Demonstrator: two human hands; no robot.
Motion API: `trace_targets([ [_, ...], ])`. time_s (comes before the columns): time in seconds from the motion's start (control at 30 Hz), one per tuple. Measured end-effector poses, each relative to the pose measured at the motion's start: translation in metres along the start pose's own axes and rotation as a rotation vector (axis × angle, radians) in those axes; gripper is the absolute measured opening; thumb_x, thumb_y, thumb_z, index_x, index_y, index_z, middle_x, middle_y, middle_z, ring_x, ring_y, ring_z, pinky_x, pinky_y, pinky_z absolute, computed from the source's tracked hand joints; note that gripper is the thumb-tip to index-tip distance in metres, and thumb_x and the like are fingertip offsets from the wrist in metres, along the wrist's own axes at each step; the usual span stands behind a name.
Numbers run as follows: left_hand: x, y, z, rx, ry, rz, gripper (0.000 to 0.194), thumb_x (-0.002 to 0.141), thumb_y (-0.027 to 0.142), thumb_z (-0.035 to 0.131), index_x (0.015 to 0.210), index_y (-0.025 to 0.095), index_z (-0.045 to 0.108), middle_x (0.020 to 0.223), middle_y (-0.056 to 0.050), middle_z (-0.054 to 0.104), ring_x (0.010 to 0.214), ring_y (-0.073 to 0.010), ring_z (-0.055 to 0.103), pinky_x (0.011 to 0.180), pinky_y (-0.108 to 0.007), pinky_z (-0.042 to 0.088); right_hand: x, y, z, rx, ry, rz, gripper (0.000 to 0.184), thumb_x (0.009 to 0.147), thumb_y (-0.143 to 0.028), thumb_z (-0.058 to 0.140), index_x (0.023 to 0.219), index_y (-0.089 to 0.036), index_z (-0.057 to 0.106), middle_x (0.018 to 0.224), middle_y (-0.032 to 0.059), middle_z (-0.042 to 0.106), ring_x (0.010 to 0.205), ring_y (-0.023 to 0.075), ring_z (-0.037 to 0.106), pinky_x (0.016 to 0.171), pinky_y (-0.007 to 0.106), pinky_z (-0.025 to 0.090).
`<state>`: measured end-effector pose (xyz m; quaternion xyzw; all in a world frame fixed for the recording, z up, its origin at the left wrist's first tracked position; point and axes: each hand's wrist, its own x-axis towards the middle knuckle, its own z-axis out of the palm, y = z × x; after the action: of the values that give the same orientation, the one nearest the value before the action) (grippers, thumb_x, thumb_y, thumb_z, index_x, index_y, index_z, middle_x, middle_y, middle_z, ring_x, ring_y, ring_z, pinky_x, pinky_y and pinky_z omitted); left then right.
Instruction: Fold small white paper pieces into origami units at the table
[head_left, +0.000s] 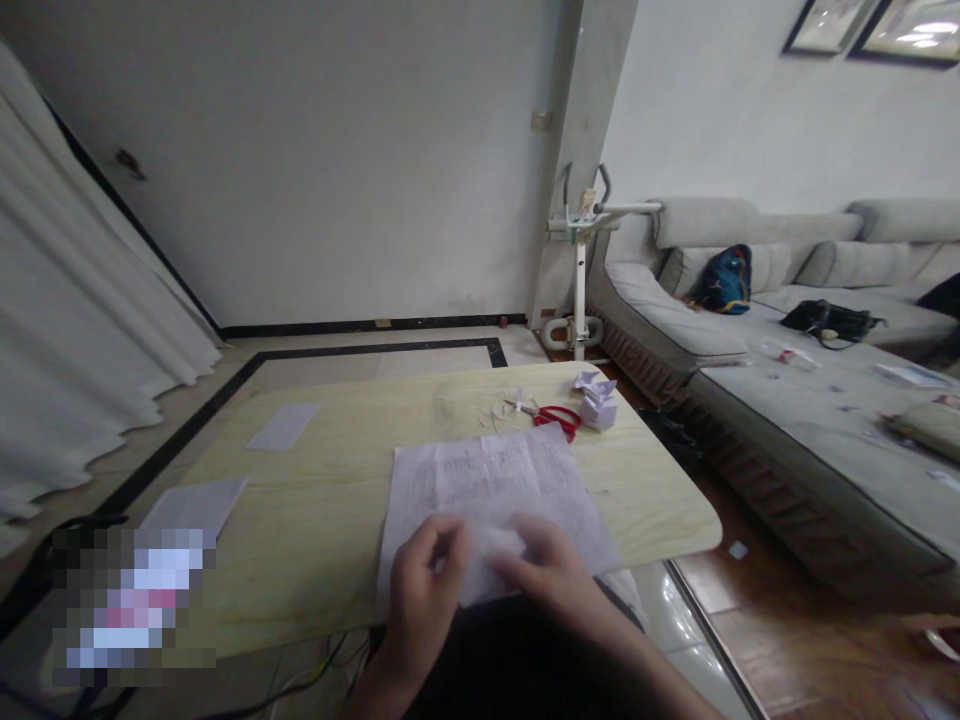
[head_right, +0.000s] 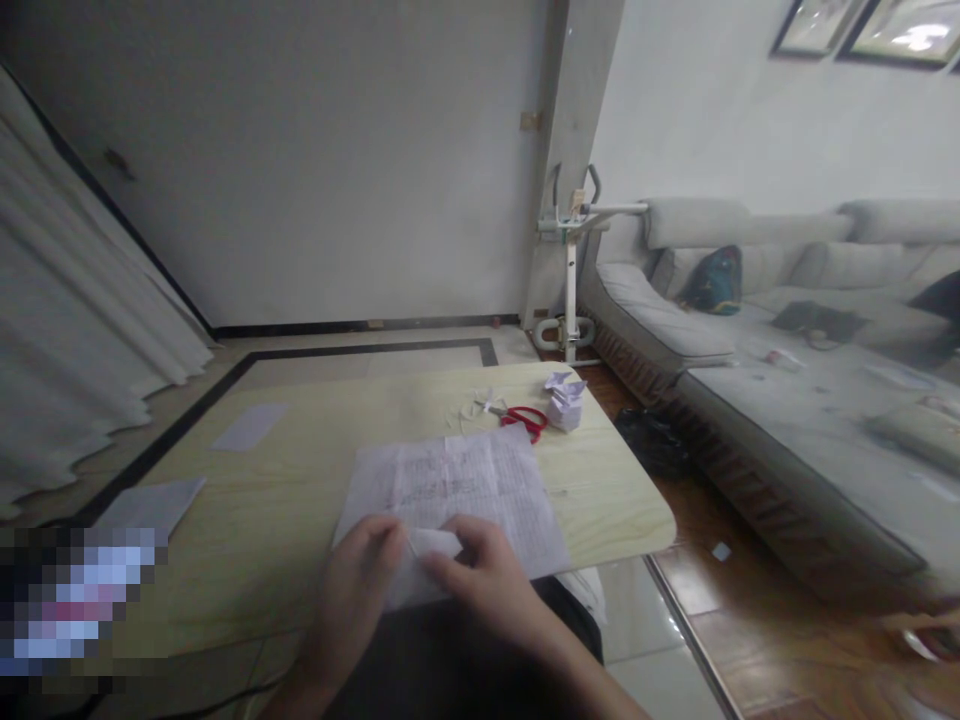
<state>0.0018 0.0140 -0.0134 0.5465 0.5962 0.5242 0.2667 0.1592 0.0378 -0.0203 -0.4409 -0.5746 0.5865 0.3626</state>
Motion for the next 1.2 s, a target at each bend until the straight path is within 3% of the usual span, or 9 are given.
trace_targets([
  [0.1, -0.0009, 0.0000, 0.0012, 0.003, 0.028, 0.038, 0.021, 0.082, 0.036, 0.055, 0.071, 0.020, 0.063, 0.061, 0.000, 0.068, 0.059, -0.0183, 0.066, 0.056, -0.024, 0.053, 0.0015, 0.0020, 0.0048, 0.080, -0.005, 0.053, 0.025, 0.073, -0.040, 0.069, 0.072, -0.017, 0.059, 0.059, -0.0030, 0.053, 0.052, 0.0121, 0.049, 0.047, 0.022, 0.039],
  [0.3, -0.0004, -0.0010, 0.0010, 0.018, -0.100, 0.040, 0.021, 0.084, 0.034, 0.053, 0.069, 0.021, 0.061, 0.060, 0.001, 0.066, 0.058, -0.0170, 0.065, 0.053, -0.022, 0.052, 0.0016, 0.0062, 0.0054, -0.011, 0.052, -0.042, 0.021, 0.075, -0.034, 0.069, 0.069, -0.016, 0.060, 0.059, -0.0030, 0.052, 0.053, 0.0106, 0.046, 0.046, 0.020, 0.038],
  [0.43, 0.0004, -0.0021, 0.0007, 0.017, -0.100, 0.029, 0.022, 0.085, 0.036, 0.053, 0.072, 0.021, 0.062, 0.063, 0.000, 0.068, 0.062, -0.0177, 0.066, 0.056, -0.023, 0.053, 0.0023, 0.0060, 0.0058, -0.051, 0.080, -0.101, 0.022, 0.076, -0.036, 0.069, 0.069, -0.017, 0.062, 0.058, -0.0035, 0.051, 0.052, 0.0108, 0.045, 0.046, 0.021, 0.038],
  [0.57, -0.0003, -0.0025, -0.0012, 0.039, -0.084, 0.055, 0.024, 0.086, 0.037, 0.051, 0.072, 0.020, 0.062, 0.062, 0.000, 0.066, 0.061, -0.0175, 0.065, 0.056, -0.023, 0.052, 0.0040, 0.0036, 0.0057, -0.046, 0.067, -0.093, 0.019, 0.076, -0.036, 0.068, 0.081, -0.017, 0.068, 0.062, -0.0019, 0.058, 0.054, 0.0125, 0.049, 0.050, 0.023, 0.042],
  [0.7, -0.0017, -0.0007, -0.0017, 0.031, -0.096, 0.067, 0.024, 0.086, 0.035, 0.053, 0.070, 0.020, 0.061, 0.060, 0.000, 0.064, 0.058, -0.0162, 0.062, 0.053, -0.021, 0.049, 0.0044, 0.0042, 0.0041, -0.052, 0.086, -0.110, 0.016, 0.076, -0.033, 0.069, 0.078, -0.017, 0.066, 0.068, -0.0009, 0.060, 0.060, 0.0143, 0.053, 0.054, 0.024, 0.044],
  [1.0, 0.0021, -0.0073, -0.0013, -0.075, -0.117, -0.102, 0.025, 0.083, 0.039, 0.055, 0.067, 0.020, 0.059, 0.057, 0.004, 0.054, 0.053, -0.0139, 0.053, 0.047, -0.020, 0.043, 0.0006, 0.0033, 0.0089, -0.160, 0.160, -0.231, 0.012, 0.079, -0.028, 0.065, 0.073, -0.018, 0.063, 0.066, -0.0004, 0.059, 0.064, 0.0158, 0.053, 0.059, 0.026, 0.043],
  [1.2, 0.0002, -0.0021, 0.0023, -0.142, -0.301, -0.194, 0.024, 0.086, 0.038, 0.053, 0.074, 0.019, 0.061, 0.063, 0.002, 0.061, 0.056, -0.0143, 0.059, 0.049, -0.020, 0.047, 0.0016, 0.0015, 0.0042, 0.058, 0.199, -0.133, 0.021, 0.079, -0.036, 0.068, 0.071, -0.019, 0.058, 0.060, -0.0027, 0.056, 0.056, 0.0148, 0.054, 0.053, 0.025, 0.043],
])
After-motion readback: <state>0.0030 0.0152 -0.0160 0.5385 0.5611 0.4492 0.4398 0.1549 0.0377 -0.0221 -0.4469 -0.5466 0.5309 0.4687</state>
